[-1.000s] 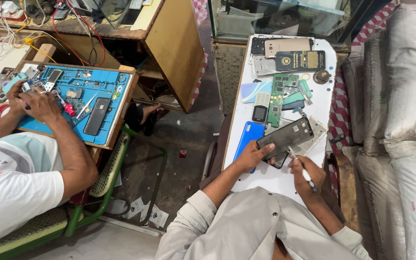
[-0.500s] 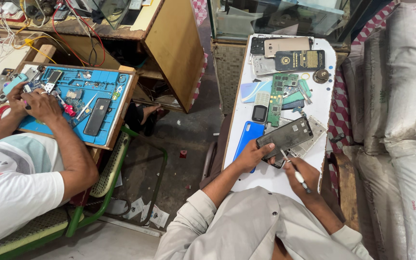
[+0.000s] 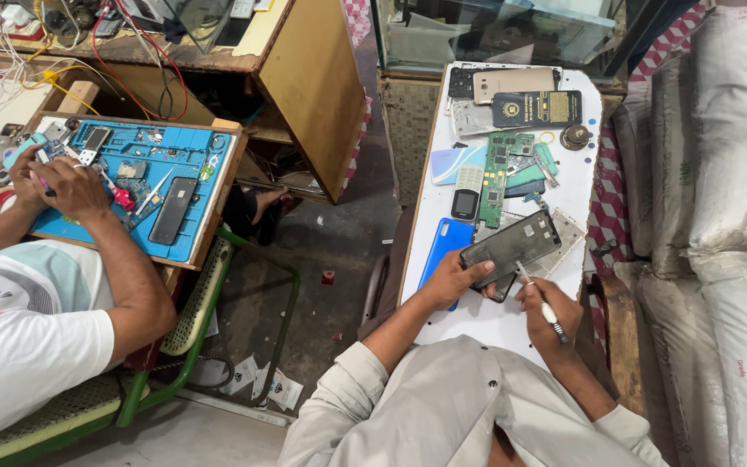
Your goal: The person holds a smartphone with its back cover removed in one hand and uses a screwdriver-like tool to pry and scrape around the edges of the phone body on a cluttered repair table. They reposition the phone and continue prying along its sides throughout the clip.
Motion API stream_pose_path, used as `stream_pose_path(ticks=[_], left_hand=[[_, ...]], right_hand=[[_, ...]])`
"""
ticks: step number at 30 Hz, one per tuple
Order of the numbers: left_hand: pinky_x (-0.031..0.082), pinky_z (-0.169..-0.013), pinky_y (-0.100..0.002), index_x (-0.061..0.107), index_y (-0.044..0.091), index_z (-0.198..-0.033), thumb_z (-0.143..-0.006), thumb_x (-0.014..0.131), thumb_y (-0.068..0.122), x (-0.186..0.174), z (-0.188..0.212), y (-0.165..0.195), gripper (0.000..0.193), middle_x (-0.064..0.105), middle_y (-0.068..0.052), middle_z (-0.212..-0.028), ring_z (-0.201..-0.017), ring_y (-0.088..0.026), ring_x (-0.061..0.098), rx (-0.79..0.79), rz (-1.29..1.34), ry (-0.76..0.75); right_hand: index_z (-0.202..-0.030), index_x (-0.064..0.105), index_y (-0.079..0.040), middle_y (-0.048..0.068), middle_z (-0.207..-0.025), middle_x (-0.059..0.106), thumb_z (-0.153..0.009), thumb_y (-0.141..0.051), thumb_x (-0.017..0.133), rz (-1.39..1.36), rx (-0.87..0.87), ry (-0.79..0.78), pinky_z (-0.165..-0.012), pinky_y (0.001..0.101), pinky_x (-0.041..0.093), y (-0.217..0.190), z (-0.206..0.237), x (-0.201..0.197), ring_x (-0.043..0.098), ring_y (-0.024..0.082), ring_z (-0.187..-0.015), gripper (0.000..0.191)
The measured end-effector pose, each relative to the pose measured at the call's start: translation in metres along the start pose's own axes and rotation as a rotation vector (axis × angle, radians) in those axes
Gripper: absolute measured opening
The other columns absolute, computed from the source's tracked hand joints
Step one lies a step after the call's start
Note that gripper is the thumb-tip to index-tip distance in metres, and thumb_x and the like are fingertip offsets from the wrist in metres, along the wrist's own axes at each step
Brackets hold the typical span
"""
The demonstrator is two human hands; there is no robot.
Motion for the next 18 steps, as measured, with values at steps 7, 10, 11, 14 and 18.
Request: stream_pose_path(ticks=[7,10,11,14,18], left_hand=[[0.055,-0.069,-0.028,0.059,-0.003,-0.119,-0.106,0.061,0.027,0.0021,0.0028,0.0046,0.032,0.069,-0.009,-0.081,-0.073,-0.015,0.066,0.021,0.011,0.001],[0.055,-0.068,-0.029,0.059,-0.002,-0.119,-0.105,0.059,0.028,0.0025,0.0011,0.0032,0.033,0.069,-0.009,-0.079,-0.072,-0.015,0.066,0.011,0.025,0.005],[0.056,-0.068,-0.029,0.059,-0.001,-0.120,-0.105,0.059,0.028,0.0025,0.0007,0.0027,0.032,0.069,-0.009,-0.079,-0.072,-0.015,0.067,0.009,0.028,0.005],[0.056,-0.069,-0.029,0.059,-0.003,-0.119,-0.106,0.058,0.028,0.0016,-0.0012,0.0022,0.033,0.069,-0.009,-0.081,-0.073,-0.016,0.067,0.029,0.032,-0.003],[0.055,-0.071,-0.029,0.060,-0.004,-0.119,-0.109,0.058,0.028,0.0009,-0.0001,0.0024,0.033,0.068,-0.010,-0.082,-0.075,-0.016,0.066,0.053,0.042,-0.024]], right_hand=[[-0.106,0.069,0.005,0.013,-0.083,0.071,-0.102,-0.014,0.061,0.065,-0.250,-0.068,-0.064,0.0299,0.055,-0.0029,0.0011,-0.0008,0.068,0.015,-0.070,0.021],[-0.107,0.070,0.005,0.011,-0.076,0.072,-0.101,-0.012,0.061,0.008,-0.058,-0.030,-0.059,0.0303,0.054,0.0017,0.0003,-0.0019,0.068,0.016,-0.063,0.020],[-0.107,0.070,0.004,0.011,-0.076,0.072,-0.102,-0.012,0.060,-0.006,-0.031,-0.012,-0.059,0.0303,0.054,0.0027,0.0002,-0.0021,0.068,0.017,-0.062,0.020],[-0.104,0.069,0.004,0.013,-0.081,0.071,-0.101,-0.013,0.061,0.062,-0.195,-0.041,-0.062,0.0308,0.054,0.0016,-0.0004,-0.0015,0.068,0.018,-0.067,0.019],[-0.102,0.069,0.005,0.014,-0.080,0.070,-0.099,-0.013,0.063,0.111,-0.251,-0.048,-0.062,0.0313,0.053,0.0027,0.0006,-0.0008,0.067,0.018,-0.066,0.019]])
Point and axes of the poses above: each hand's wrist, its own z-axis away from the middle knuckle, its own x-axis out of the palm, y = z × x, the point moved 2 cm from there along -z, towards the middle knuckle
